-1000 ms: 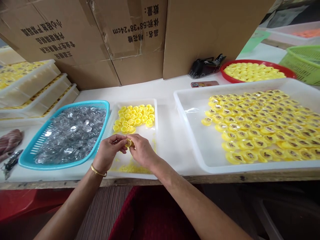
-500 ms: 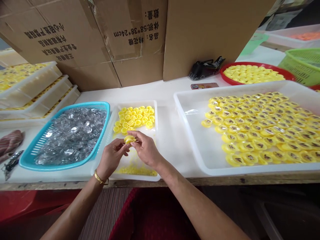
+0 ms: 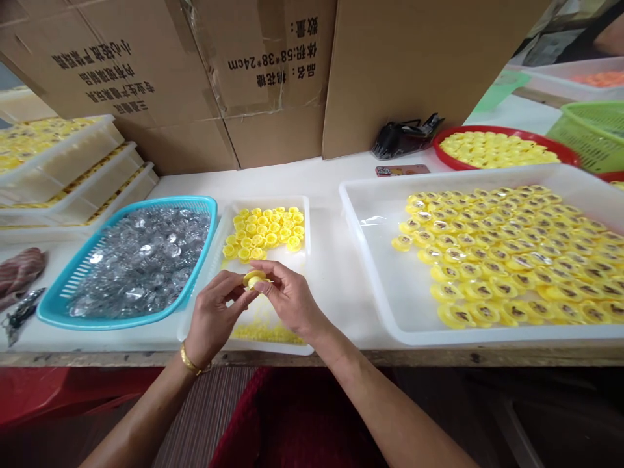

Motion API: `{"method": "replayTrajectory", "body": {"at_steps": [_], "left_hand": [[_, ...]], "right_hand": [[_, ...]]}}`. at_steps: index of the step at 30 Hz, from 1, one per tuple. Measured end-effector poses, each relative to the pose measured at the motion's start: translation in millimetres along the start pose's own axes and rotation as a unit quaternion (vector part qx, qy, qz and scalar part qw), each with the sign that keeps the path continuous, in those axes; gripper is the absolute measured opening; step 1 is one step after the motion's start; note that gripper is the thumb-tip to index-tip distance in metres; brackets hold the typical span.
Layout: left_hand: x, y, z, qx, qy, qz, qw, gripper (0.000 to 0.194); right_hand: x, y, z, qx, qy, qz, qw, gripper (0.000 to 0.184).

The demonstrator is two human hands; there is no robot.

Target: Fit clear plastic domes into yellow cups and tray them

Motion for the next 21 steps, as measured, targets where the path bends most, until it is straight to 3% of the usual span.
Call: {"method": "replayTrajectory", "body": {"at_steps": [4, 9, 13, 16, 21], "left_hand": [[-0.3, 6.5, -0.4, -0.028, -0.005, -0.019, 0.999, 0.021], [5.3, 10.4, -1.1, -0.078, 0.006, -0.027, 0.997, 0.033], [7.9, -8.0, -4.7, -0.080, -0.003, 0.068, 0.995, 0.040], [5.7, -20.8, -12.3, -0.046, -0.062, 0.138, 0.987, 0.045], [2.8, -15.5, -20.8, -0.082, -0.102, 0.140, 0.981, 0.045]], "right_hand": [[-0.3, 1.7, -1.7, -0.083, 0.003, -0.041, 0.996, 0.030], [4.9, 5.7, -5.8, -0.105, 0.048, -0.087, 0.989, 0.027], [8.3, 13.3, -6.8, -0.122, 0.001, -0.122, 0.985, 0.038], [13.8, 14.1, 1.5, -0.107, 0.001, -0.142, 0.984, 0.050], [24.5, 0.0, 8.5, -0.097, 0.009, -0.164, 0.982, 0.042]]}}
Point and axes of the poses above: each hand's wrist, its own x-axis away from the middle knuckle, its own z-axis out of the back of the hand, y = z × x, the point moved 5 cm from there along -x, towards the middle knuckle, and after that the axes turned 13 degrees about x, right-handed, at the moved point
